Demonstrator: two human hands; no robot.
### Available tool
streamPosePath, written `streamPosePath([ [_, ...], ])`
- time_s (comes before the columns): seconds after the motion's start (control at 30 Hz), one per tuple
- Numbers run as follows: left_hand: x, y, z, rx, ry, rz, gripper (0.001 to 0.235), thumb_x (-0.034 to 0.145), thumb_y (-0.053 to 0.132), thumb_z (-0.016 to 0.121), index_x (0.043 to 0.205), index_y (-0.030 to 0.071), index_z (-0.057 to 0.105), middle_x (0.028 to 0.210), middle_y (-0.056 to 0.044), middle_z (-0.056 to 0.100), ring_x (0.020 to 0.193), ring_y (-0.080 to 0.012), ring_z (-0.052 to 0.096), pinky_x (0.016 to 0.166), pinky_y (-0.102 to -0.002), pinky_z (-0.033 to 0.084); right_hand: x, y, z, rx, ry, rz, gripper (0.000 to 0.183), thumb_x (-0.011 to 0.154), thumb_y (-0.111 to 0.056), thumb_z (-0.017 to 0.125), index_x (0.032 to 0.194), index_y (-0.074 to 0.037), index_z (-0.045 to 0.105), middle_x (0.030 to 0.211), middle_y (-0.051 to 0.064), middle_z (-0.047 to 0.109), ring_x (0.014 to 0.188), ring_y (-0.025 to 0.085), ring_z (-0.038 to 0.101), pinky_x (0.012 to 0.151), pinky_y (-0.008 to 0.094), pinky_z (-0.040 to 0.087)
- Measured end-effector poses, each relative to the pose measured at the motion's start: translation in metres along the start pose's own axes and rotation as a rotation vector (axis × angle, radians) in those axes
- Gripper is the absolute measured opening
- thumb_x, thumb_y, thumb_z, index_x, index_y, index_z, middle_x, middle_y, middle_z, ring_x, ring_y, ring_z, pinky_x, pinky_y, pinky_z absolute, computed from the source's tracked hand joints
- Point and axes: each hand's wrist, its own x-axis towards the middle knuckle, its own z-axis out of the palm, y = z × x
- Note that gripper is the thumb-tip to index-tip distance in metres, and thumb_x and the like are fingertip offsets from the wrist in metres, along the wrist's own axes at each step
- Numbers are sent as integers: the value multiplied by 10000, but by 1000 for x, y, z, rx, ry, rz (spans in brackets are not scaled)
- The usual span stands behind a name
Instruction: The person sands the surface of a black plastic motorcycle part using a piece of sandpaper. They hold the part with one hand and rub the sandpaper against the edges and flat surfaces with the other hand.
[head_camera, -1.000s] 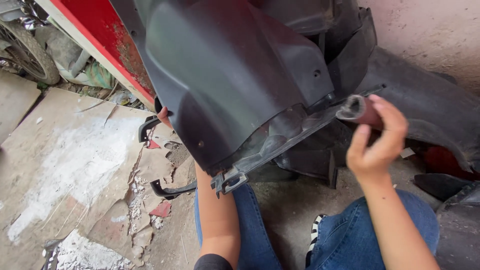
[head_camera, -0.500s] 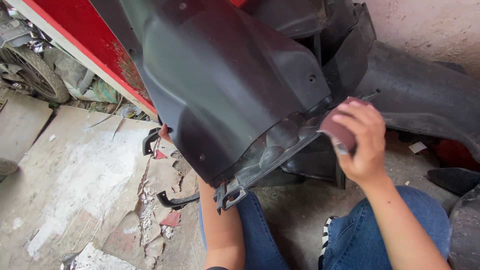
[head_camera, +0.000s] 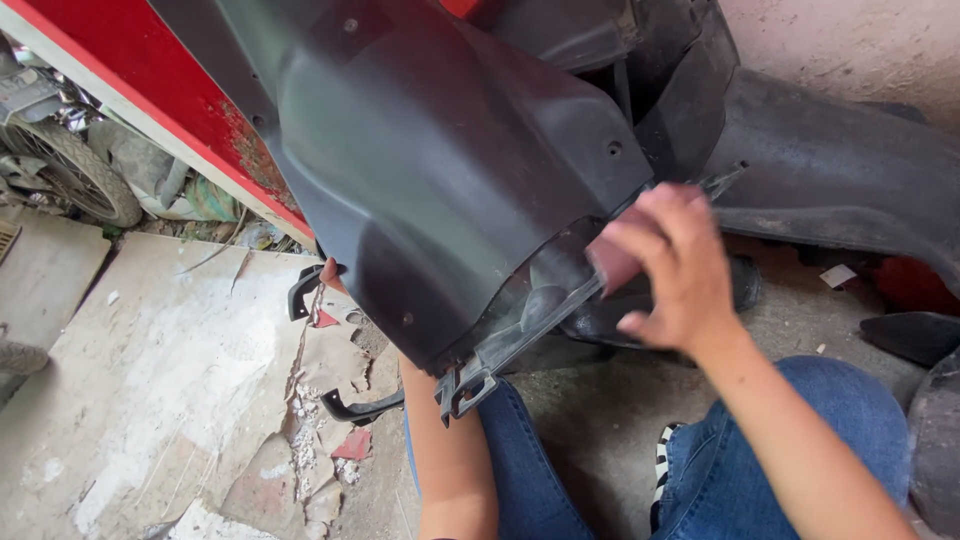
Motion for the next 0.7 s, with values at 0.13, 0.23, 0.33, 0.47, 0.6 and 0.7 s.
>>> streamPosePath([
  [0.13, 3, 8, 2, 21, -21, -34, 817, 867, 609, 569, 1464, 59, 476, 1399, -146, 541, 1265, -296, 557, 1056, -449, 485, -9, -10, 2, -360, 134, 160, 537, 1019, -480, 350, 1297, -197, 713, 1409, 123, 609, 1432, 394, 401, 1198, 603, 18],
  [0.23, 5, 13, 2, 37, -32, -58, 816, 870, 611, 566, 1464, 59, 477, 1398, -146, 542, 1265, -296, 556, 1057, -450, 483, -23, -15, 10, -433, 145, 81, 402, 1051, -405, 525, 1299, -250, 800, 1286, 13, 636, 1304, 306, 405, 1281, 580, -21],
  [0.33, 1, 17, 1, 52, -32, -74, 815, 872, 612, 564, 1464, 59, 478, 1398, -146, 542, 1265, -297, 555, 1058, -450, 482, -13, -22, -1, -407, 112, 102, 278, 989, -352, 726, 1249, -258, 761, 1265, -26, 623, 1278, 282, 406, 1283, 577, -4],
  [0.47, -3, 23, -1, 62, -29, -80, 814, 876, 615, 560, 1465, 59, 479, 1398, -146, 543, 1265, -298, 554, 1059, -450, 480, -12, -16, -13, -88, 241, 142, 404, 852, -221, 907, 1182, -150, 686, 1283, 47, 571, 1275, 286, 507, 1310, 560, 165],
  [0.6, -6, 25, -3, 70, -25, -88, 813, 879, 617, 557, 1465, 59, 481, 1398, -146, 544, 1265, -298, 553, 1061, -450, 478, -13, -16, -16, -27, 299, 172, 460, 784, -132, 955, 1129, -89, 655, 1264, 87, 653, 1220, 284, 639, 1311, 544, 314],
  [0.7, -9, 27, -5, 78, -21, -94, 812, 882, 619, 554, 1465, 58, 482, 1398, -146, 544, 1265, -299, 552, 1062, -450, 477, -2, -21, -22, 54, 278, 195, 370, 843, -76, 895, 1121, -63, 650, 1195, 94, 698, 1160, 255, 686, 1275, 532, 372],
])
